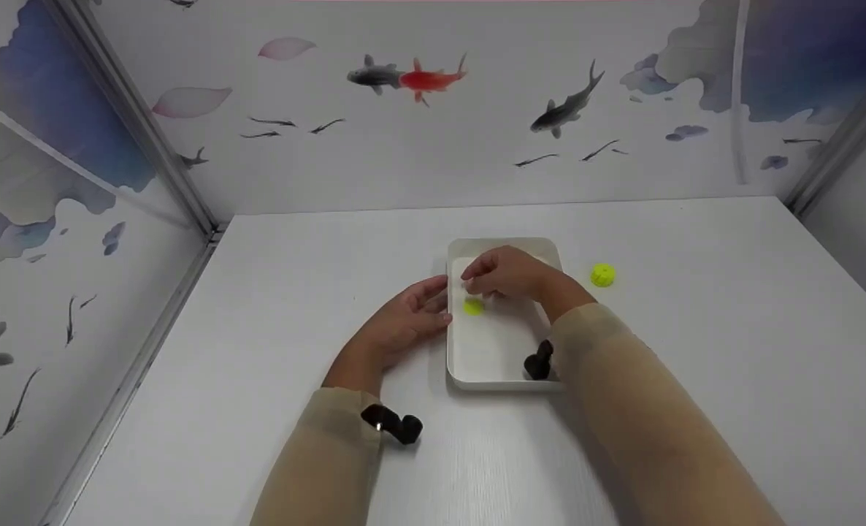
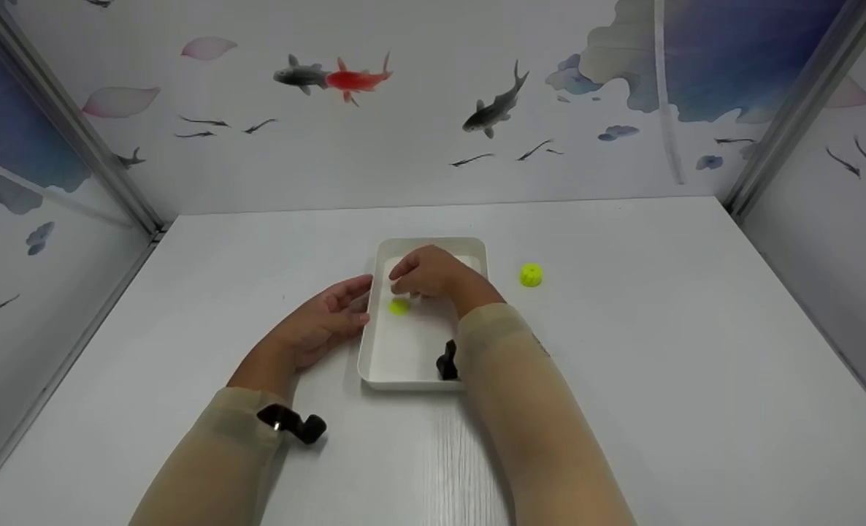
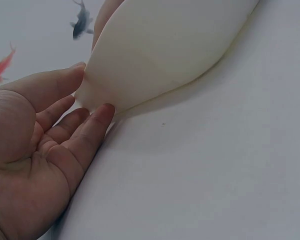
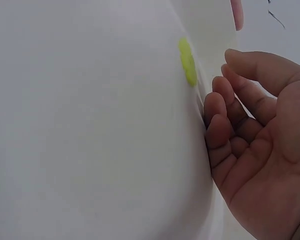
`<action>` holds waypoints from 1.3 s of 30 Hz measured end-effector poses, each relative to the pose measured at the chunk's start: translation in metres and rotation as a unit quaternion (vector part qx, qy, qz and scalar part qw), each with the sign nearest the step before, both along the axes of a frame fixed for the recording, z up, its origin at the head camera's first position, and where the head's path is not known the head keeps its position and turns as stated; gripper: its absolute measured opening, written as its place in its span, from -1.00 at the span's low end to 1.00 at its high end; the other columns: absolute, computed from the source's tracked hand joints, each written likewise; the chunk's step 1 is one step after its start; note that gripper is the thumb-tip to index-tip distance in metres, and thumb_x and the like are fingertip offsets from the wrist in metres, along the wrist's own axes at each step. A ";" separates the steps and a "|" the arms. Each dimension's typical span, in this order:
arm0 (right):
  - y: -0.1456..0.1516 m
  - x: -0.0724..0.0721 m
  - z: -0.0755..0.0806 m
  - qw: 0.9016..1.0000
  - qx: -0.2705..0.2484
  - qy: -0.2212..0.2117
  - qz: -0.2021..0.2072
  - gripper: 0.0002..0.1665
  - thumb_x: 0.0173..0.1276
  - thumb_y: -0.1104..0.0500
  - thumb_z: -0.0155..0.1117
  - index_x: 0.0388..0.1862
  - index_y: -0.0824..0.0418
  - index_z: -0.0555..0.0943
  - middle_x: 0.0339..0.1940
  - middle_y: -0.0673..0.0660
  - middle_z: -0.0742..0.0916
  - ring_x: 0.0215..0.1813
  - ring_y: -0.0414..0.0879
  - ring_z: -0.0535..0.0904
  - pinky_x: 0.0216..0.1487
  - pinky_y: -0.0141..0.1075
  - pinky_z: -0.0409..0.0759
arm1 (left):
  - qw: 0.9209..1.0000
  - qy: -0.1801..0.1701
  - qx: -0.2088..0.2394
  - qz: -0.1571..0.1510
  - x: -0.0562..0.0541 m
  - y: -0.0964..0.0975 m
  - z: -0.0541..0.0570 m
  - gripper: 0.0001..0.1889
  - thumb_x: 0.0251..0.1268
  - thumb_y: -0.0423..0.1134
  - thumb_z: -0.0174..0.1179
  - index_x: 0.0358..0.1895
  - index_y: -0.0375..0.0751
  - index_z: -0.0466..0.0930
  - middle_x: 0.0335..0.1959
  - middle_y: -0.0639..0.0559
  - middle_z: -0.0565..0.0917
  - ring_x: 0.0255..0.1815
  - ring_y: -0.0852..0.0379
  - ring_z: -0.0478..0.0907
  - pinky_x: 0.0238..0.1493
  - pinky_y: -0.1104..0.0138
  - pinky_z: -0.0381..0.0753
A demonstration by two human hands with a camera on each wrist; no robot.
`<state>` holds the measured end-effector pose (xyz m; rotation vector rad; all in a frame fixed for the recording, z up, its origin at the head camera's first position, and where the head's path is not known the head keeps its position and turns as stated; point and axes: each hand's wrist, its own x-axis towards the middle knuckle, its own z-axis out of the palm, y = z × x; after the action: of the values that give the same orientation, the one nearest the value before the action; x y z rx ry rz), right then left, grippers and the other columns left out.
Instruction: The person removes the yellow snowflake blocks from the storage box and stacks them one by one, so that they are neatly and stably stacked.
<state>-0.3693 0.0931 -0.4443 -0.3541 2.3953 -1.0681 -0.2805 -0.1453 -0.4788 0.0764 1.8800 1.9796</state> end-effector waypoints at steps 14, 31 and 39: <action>0.002 0.001 0.003 0.995 0.085 0.000 0.060 -0.57 0.35 0.21 0.53 0.10 -0.25 0.78 0.11 -0.06 0.76 0.22 -0.02 0.56 0.45 -0.05 0.52 | 1.000 0.007 0.007 -0.002 -0.001 0.001 0.000 -0.18 0.33 -0.44 0.43 0.62 0.06 0.36 0.67 0.13 0.39 0.67 0.11 0.38 0.56 0.18 0.51; -0.001 0.008 0.007 0.985 0.148 0.033 0.077 -0.59 0.34 0.16 0.47 0.04 -0.35 0.78 0.08 -0.10 0.74 0.17 -0.05 0.56 0.31 -0.12 0.56 | 1.000 -0.006 -0.007 -0.002 0.001 -0.001 0.001 -0.16 0.32 -0.40 0.45 0.63 0.14 0.35 0.66 0.20 0.39 0.67 0.15 0.36 0.55 0.19 0.52; 0.002 0.007 0.004 0.990 0.114 0.027 0.074 -0.67 0.31 0.20 0.49 -0.04 -0.20 0.74 -0.04 -0.01 0.72 0.09 -0.02 0.56 0.19 -0.15 0.55 | 1.000 -0.005 -0.017 0.004 0.001 0.000 0.002 -0.17 0.31 -0.39 0.47 0.61 0.18 0.39 0.66 0.21 0.39 0.67 0.14 0.36 0.58 0.16 0.50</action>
<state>-0.3622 0.0948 -0.4404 -0.4774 2.4636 -0.7175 -0.2799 -0.1455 -0.4770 0.0478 1.9105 1.9487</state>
